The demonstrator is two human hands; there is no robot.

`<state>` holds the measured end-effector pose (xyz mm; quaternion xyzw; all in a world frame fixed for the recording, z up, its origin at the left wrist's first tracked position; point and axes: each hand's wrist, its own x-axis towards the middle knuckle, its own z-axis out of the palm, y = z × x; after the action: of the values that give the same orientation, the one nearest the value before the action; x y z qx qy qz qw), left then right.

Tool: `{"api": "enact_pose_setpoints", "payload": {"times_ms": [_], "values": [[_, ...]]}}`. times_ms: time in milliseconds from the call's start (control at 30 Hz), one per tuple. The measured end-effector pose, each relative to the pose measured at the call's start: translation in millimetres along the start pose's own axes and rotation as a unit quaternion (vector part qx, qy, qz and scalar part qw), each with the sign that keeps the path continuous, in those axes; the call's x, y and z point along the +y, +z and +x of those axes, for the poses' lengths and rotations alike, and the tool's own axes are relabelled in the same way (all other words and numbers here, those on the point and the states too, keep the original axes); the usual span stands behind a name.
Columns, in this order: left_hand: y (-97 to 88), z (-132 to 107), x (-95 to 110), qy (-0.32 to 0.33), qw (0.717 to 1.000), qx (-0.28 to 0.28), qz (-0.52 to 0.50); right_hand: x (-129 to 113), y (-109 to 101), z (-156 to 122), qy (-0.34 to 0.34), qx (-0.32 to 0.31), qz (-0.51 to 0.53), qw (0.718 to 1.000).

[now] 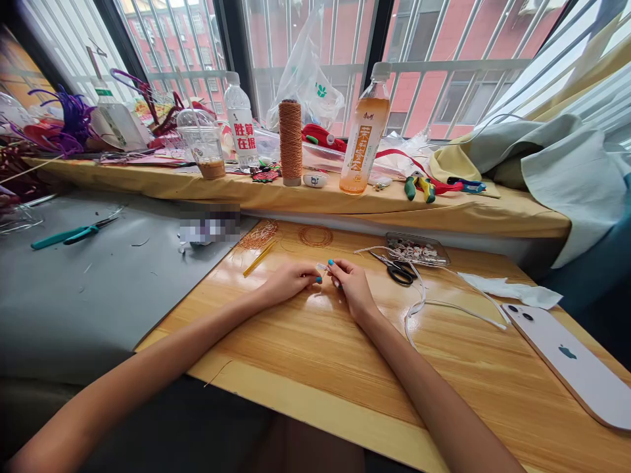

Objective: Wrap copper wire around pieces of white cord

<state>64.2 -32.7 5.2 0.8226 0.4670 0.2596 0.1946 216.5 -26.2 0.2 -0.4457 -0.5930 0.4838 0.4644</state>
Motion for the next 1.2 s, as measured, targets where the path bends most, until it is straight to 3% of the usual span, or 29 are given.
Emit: {"api": "enact_pose_setpoints", "payload": {"times_ms": [133, 200, 367, 500, 633, 767, 900, 1100, 1200], "values": [[-8.5, 3, -14, 0.002, 0.994, 0.032, 0.100, -5, 0, -1, -0.031, -0.081, -0.128, 0.988], [-10.5, 1, -12, 0.021, 0.986, 0.049, 0.156, -7, 3, -2, -0.064, -0.092, -0.207, 0.972], [-6.6, -9, 10, 0.101, 0.941, 0.076, 0.313, -10, 11, -3, -0.111, -0.023, -0.301, 0.947], [0.4, -13, 19, 0.151, 0.915, 0.084, 0.365, -1, 10, -2, -0.060, 0.038, -0.242, 0.968], [7.6, -11, 17, 0.086, 0.946, 0.096, 0.298, 6, 7, -1, -0.013, 0.072, -0.129, 0.989], [12.9, -5, 11, 0.015, 0.991, 0.104, 0.084, 9, 7, 0, -0.013, 0.091, -0.043, 0.995], [14.6, 1, 5, 0.000, 0.996, 0.061, -0.068, 10, 6, 2, -0.024, 0.082, -0.008, 0.996], [14.8, 1, 1, -0.086, 0.986, 0.090, -0.114, 5, 6, 3, -0.008, 0.064, 0.040, 0.997], [12.8, -1, 3, -0.086, 0.988, 0.112, -0.065, 4, 7, 2, 0.002, 0.061, 0.041, 0.997]]}}
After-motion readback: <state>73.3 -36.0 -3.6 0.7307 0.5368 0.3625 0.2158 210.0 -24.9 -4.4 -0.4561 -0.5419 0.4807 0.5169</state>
